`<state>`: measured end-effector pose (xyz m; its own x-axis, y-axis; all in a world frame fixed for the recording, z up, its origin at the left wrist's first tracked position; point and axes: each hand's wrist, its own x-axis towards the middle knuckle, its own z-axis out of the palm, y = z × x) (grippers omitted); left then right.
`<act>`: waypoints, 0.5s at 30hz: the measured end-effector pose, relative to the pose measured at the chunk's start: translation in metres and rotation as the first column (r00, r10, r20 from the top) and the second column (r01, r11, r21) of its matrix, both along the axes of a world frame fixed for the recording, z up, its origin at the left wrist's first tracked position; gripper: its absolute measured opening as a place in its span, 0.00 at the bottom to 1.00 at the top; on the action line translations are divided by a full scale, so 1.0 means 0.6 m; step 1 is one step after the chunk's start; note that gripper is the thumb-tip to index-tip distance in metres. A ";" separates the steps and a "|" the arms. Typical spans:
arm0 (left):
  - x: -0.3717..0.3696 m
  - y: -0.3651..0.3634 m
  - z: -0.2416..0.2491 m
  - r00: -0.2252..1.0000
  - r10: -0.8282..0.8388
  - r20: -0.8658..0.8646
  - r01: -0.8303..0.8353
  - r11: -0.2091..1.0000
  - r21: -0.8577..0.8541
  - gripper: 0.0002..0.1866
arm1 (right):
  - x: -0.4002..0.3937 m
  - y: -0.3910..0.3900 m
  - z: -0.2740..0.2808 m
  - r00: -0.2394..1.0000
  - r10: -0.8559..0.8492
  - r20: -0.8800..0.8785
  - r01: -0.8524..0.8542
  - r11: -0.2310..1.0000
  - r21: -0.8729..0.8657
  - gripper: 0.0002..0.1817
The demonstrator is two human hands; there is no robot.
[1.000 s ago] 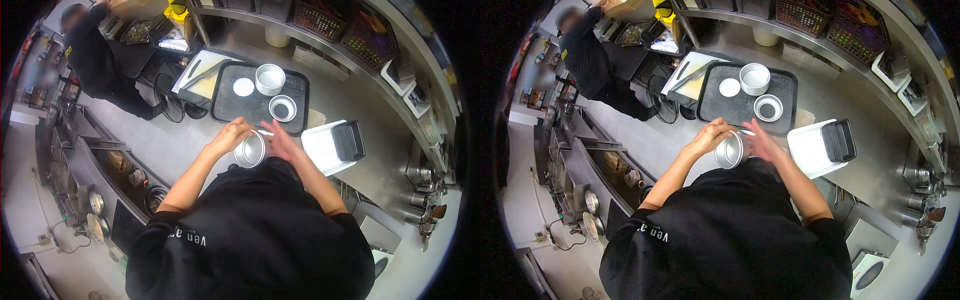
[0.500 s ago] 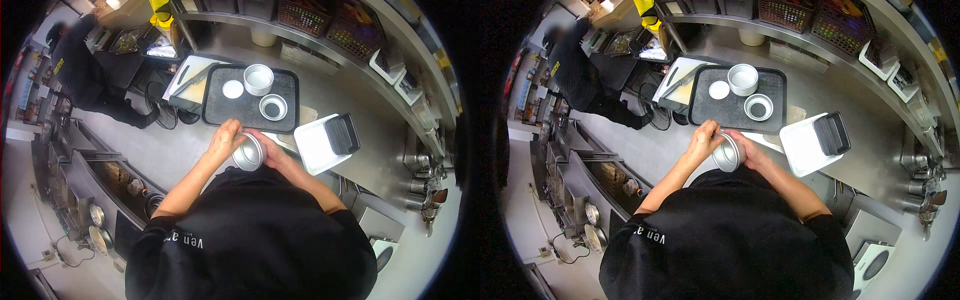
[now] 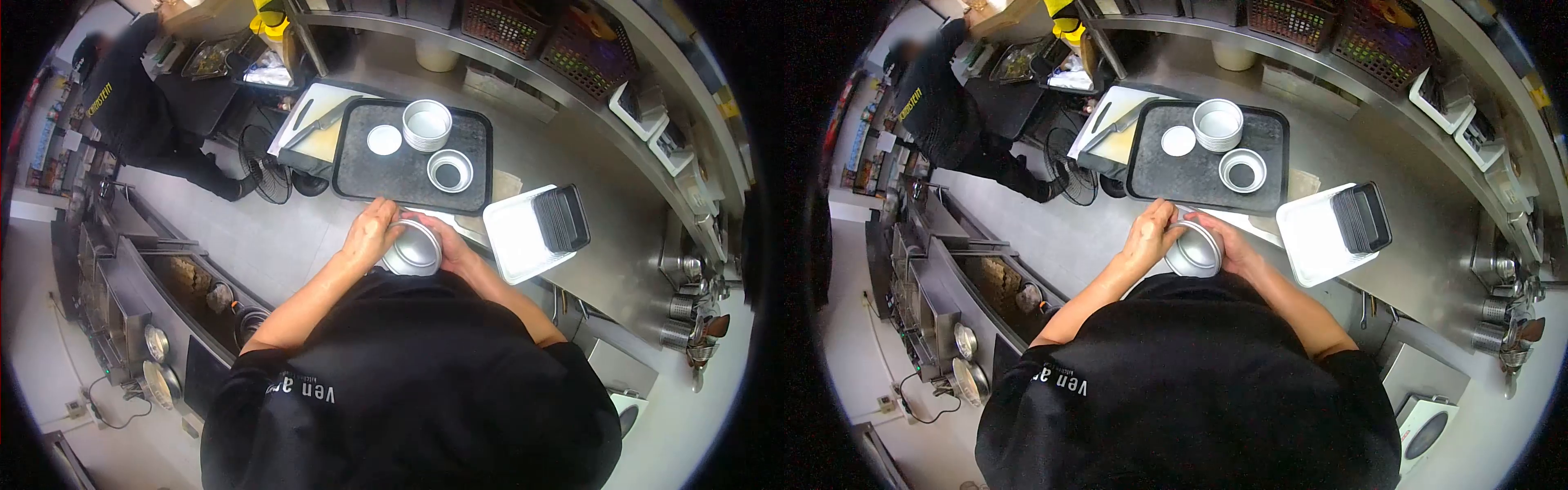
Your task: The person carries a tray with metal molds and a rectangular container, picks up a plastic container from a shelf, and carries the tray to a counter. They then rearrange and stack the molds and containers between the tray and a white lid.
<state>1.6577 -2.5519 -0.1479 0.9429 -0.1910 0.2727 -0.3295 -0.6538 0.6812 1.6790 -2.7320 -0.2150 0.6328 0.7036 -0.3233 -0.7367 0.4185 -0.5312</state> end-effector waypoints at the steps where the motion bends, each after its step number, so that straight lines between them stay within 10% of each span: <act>1: -0.003 0.003 -0.003 1.000 0.005 -0.002 -0.005 1.000 -0.001 0.13 | -0.002 -0.001 0.002 1.000 0.005 -0.002 -0.005 1.000 -0.001 0.20; 10: -0.010 0.022 -0.009 0.988 -0.066 0.137 0.062 0.997 0.035 0.14 | 0.002 0.010 0.012 0.997 0.081 0.006 -0.081 0.996 -0.036 0.20; 15: 0.017 0.033 0.048 0.995 -0.037 -0.088 0.040 0.998 0.041 0.24 | 0.019 0.028 0.051 0.997 -0.054 -0.060 0.054 0.999 -0.007 0.22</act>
<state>1.6680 -2.5323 -0.1191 0.9545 -0.2372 0.1809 -0.2956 -0.6705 0.6804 1.6904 -2.7150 -0.1843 0.6491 0.6669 -0.3660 -0.7439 0.4557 -0.4888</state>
